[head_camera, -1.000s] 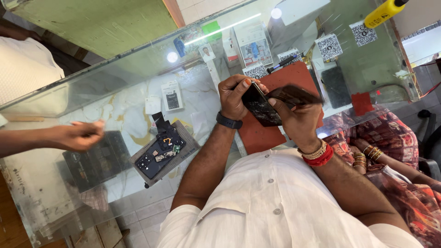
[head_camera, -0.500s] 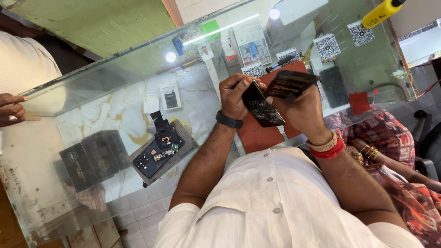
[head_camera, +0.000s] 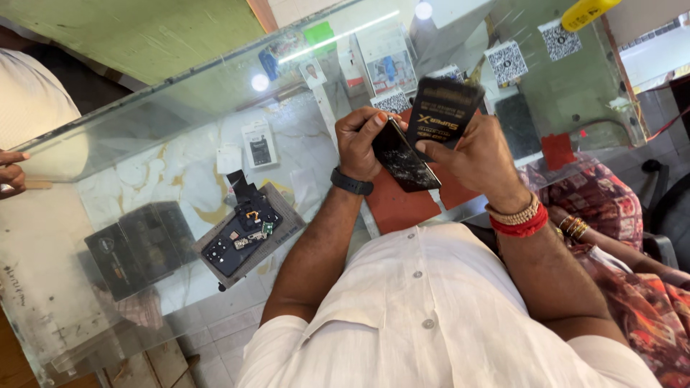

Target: The person uses a metal spudger to pry and separate a small component from a disassembled smartphone motherboard. They then apply adhesive from a yellow bottle along the edges of the phone's screen assembly and use a black card to spread the adhesive evenly.

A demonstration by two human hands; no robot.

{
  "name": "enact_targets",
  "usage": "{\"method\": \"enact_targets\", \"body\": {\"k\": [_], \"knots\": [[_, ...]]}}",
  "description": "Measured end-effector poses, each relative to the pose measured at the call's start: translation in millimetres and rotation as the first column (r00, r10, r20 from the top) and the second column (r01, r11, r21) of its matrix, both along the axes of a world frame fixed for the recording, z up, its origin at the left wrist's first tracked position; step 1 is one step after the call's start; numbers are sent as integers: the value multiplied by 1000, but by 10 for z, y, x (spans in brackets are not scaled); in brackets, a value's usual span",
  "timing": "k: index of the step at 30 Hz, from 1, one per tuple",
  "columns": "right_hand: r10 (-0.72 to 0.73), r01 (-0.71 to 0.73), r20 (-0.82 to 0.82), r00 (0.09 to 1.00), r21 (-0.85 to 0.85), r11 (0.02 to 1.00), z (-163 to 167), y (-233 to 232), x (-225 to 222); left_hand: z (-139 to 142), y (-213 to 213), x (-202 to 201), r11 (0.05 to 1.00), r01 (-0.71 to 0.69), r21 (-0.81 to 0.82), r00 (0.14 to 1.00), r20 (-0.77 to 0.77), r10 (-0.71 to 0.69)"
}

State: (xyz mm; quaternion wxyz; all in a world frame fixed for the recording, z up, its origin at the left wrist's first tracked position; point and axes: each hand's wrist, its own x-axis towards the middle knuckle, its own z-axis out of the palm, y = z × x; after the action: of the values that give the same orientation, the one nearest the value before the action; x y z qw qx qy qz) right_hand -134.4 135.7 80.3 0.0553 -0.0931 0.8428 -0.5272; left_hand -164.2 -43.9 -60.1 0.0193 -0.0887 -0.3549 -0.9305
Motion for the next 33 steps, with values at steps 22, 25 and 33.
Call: {"method": "enact_targets", "body": {"k": [22,25,33], "knots": [[21,-27,29,999,204,979,-17,56,-10,-19,34,2,1000,-7,4,999,48,6],[46,-42,-24,999,158,987,1,67,-25,5,21,-15,1000,-4,-27,1000,25,4],[-178,163,-249,952,-79,983,-145,-174,170,111,-6,-52,999,-25,24,999,23,25]]}}
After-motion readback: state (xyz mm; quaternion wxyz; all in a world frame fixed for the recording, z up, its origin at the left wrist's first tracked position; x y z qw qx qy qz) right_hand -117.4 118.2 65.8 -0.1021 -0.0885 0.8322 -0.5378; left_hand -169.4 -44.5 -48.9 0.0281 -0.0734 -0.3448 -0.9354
